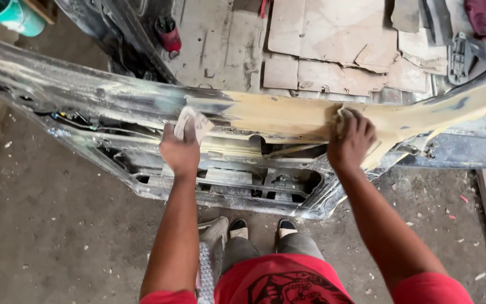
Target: The person sands a yellowish car bumper using a sanding block held in the right hand. The person moves the sanding block back and forth along the surface of the bumper, which is positioned on a workbench in a workshop environment.
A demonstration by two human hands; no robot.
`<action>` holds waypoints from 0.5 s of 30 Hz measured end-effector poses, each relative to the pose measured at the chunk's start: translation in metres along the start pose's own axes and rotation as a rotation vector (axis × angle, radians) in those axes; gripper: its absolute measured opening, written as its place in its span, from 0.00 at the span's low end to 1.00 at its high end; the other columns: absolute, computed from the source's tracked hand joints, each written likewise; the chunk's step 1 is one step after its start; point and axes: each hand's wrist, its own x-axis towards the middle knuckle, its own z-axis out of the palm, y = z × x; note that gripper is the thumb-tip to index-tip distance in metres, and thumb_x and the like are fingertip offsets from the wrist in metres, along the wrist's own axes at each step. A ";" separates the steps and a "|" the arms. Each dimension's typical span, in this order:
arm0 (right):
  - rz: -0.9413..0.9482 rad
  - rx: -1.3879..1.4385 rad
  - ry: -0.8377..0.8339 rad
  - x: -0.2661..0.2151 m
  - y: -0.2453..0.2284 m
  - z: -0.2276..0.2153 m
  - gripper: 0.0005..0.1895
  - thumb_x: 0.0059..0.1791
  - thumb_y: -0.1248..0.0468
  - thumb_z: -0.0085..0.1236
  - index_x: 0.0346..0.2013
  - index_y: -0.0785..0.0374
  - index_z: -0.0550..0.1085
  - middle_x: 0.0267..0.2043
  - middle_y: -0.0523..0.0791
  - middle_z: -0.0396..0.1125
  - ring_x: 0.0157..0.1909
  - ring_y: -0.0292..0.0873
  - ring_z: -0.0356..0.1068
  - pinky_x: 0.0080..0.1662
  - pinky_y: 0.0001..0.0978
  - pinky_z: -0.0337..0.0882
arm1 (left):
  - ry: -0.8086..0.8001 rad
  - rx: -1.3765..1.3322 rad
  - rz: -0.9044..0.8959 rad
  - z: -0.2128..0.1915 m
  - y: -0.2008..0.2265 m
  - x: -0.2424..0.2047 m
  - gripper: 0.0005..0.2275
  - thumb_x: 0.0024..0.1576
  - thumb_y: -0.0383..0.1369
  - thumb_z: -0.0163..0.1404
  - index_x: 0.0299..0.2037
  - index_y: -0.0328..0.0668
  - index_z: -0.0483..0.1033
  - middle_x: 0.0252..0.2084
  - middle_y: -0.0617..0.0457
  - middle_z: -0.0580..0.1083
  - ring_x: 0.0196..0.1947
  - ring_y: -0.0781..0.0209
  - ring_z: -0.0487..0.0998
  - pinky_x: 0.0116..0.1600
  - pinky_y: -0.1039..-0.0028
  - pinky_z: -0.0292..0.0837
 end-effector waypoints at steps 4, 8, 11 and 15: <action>0.108 0.143 -0.024 -0.004 -0.100 0.004 0.24 0.57 0.58 0.49 0.66 0.62 0.61 0.67 0.57 0.60 0.67 0.61 0.56 0.67 0.58 0.57 | -0.113 -0.246 -0.123 -0.025 -0.026 -0.011 0.11 0.61 0.32 0.58 0.38 0.27 0.76 0.29 0.41 0.80 0.23 0.54 0.82 0.23 0.68 0.75; -0.098 0.340 -0.232 0.006 -0.221 0.006 0.26 0.57 0.65 0.38 0.72 0.55 0.58 0.73 0.56 0.53 0.75 0.58 0.51 0.74 0.56 0.49 | -0.150 -0.308 -0.266 -0.041 -0.057 -0.010 0.08 0.61 0.29 0.58 0.35 0.30 0.76 0.28 0.42 0.80 0.24 0.58 0.82 0.22 0.70 0.72; -0.381 0.138 -0.413 0.011 -0.301 0.037 0.35 0.49 0.74 0.38 0.72 0.52 0.55 0.79 0.50 0.45 0.79 0.55 0.45 0.74 0.50 0.41 | -0.095 -0.442 -0.201 -0.047 -0.080 -0.010 0.06 0.62 0.27 0.57 0.37 0.30 0.75 0.31 0.42 0.80 0.28 0.62 0.82 0.27 0.73 0.74; -0.512 0.094 -0.484 0.021 -0.324 0.058 0.40 0.45 0.78 0.42 0.72 0.52 0.58 0.77 0.46 0.43 0.76 0.49 0.45 0.73 0.46 0.41 | -0.098 -0.474 -0.208 -0.048 -0.071 0.007 0.06 0.62 0.26 0.57 0.37 0.30 0.74 0.30 0.43 0.79 0.27 0.62 0.81 0.27 0.73 0.72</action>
